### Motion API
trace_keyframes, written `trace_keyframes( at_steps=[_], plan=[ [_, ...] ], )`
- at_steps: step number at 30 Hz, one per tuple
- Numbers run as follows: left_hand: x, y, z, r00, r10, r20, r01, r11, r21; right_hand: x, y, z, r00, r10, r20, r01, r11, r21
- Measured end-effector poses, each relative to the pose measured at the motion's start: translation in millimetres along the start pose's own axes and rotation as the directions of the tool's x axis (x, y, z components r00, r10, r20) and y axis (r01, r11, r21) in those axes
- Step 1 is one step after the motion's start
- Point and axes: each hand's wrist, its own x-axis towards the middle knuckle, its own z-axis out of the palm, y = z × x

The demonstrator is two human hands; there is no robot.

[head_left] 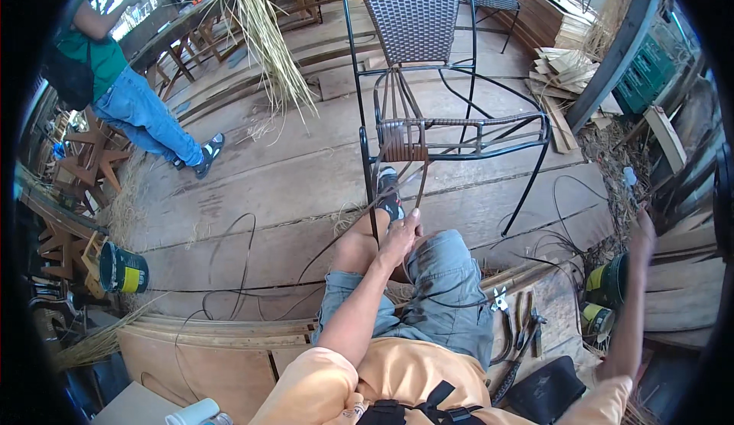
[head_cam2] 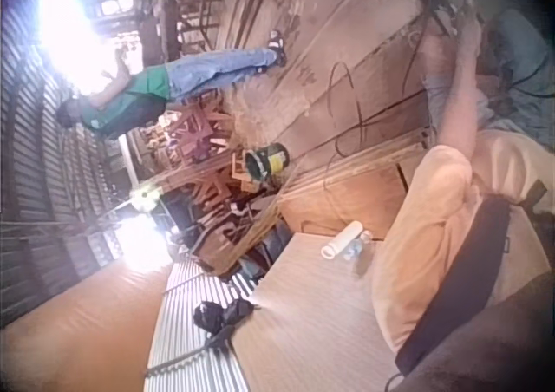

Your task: Weaving synthetic or natural fibers around a metal chair frame to construct the seat and backrest.

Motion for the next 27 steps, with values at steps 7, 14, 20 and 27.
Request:
trace_keyframes(
  at_steps=[7, 14, 20, 27],
  plan=[
    [3.1, -11.7, 18.2, 0.996, 0.072, -0.053, -0.081, 0.976, -0.201, 18.5, -310.8, 148.1, 0.899, -0.416, 0.141, 0.424, 0.905, -0.035],
    [12.8, -26.5, 17.6, 0.917, 0.397, -0.042, -0.375, 0.894, 0.246, 1.9, -280.8, 192.2, 0.858, -0.174, 0.483, 0.087, 0.977, 0.196],
    [21.7, -7.5, 42.5, 0.978, 0.208, 0.000, -0.200, 0.941, -0.273, 4.3, -130.7, 124.5, 0.876, -0.255, 0.410, 0.126, 0.940, 0.316],
    [29.6, -42.1, 12.0, 0.997, 0.082, -0.006, -0.081, 0.972, -0.221, 17.2, -178.6, 200.0, 0.915, -0.122, 0.385, -0.060, 0.901, 0.429]
  ],
)
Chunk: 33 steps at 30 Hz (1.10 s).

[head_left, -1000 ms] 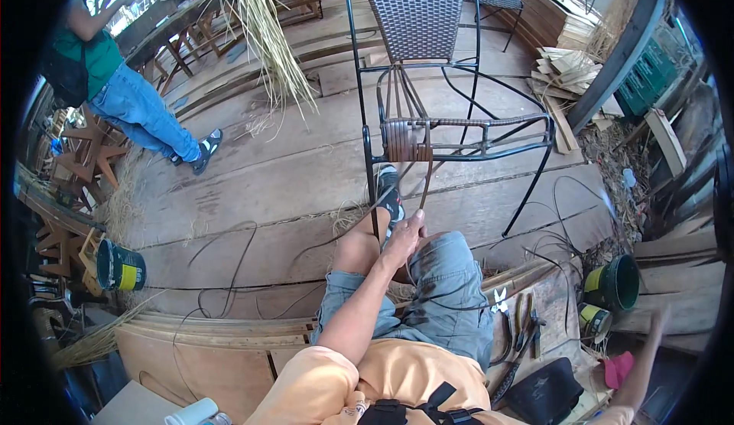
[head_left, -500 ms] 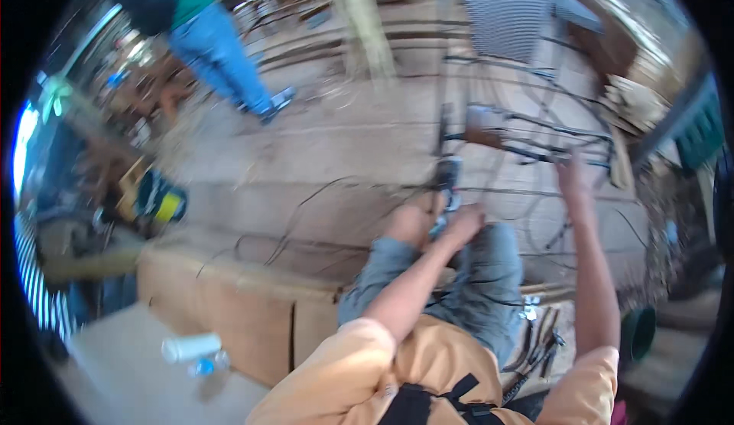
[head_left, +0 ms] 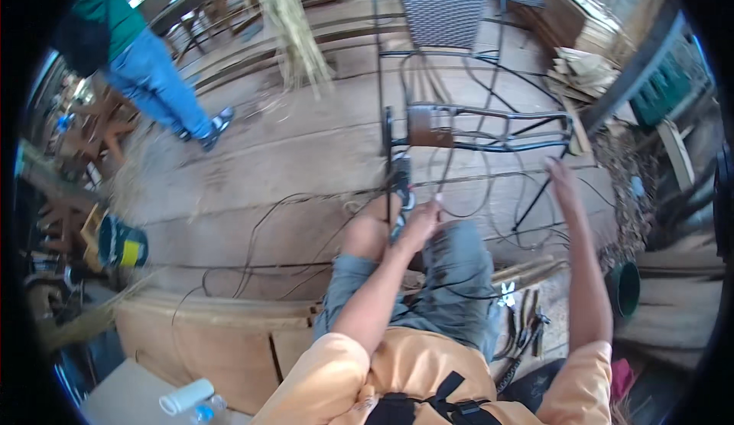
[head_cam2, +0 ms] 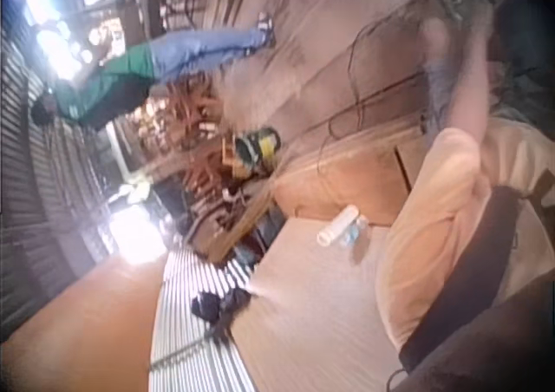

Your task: Weaving synthetic or natural fibers around a metal chair frame to construct the seat and backrest.

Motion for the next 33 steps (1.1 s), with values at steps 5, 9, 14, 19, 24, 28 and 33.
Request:
trace_keyframes(
  at_steps=[5, 9, 14, 19, 24, 28, 33],
  plan=[
    [-5.9, 29.7, 9.9, 0.988, -0.121, 0.094, 0.126, 0.990, -0.056, -27.7, -88.3, 34.1, 0.951, 0.084, 0.298, -0.215, 0.871, 0.441],
    [-6.5, 21.9, -3.1, 0.994, -0.099, 0.052, 0.102, 0.993, -0.055, -69.7, -54.4, -81.8, 0.995, 0.098, -0.034, -0.095, 0.992, 0.083],
    [10.4, 16.6, -7.5, 0.990, -0.131, 0.052, 0.131, 0.991, 0.008, -257.9, 119.2, -498.0, 0.606, 0.498, -0.620, -0.792, 0.308, -0.526],
    [7.4, 30.3, 2.4, 0.984, -0.144, 0.105, 0.146, 0.989, -0.009, -338.4, 189.3, -502.2, 0.566, 0.643, -0.516, -0.338, -0.390, -0.857],
    [-4.0, 27.8, -5.6, 0.990, -0.111, 0.082, 0.113, 0.993, -0.030, -91.6, 68.5, -196.5, 0.950, 0.034, -0.312, -0.158, 0.910, -0.383],
    [1.5, -1.4, -18.2, 0.995, 0.102, 0.005, -0.101, 0.980, 0.174, -3.7, -47.7, -23.7, 0.922, -0.370, -0.113, 0.274, 0.831, -0.483],
    [-17.6, 35.9, 5.2, 0.967, -0.256, 0.013, 0.257, 0.965, -0.046, 1.0, -112.7, 9.2, 0.992, -0.127, 0.018, 0.122, 0.889, -0.442]
  ],
)
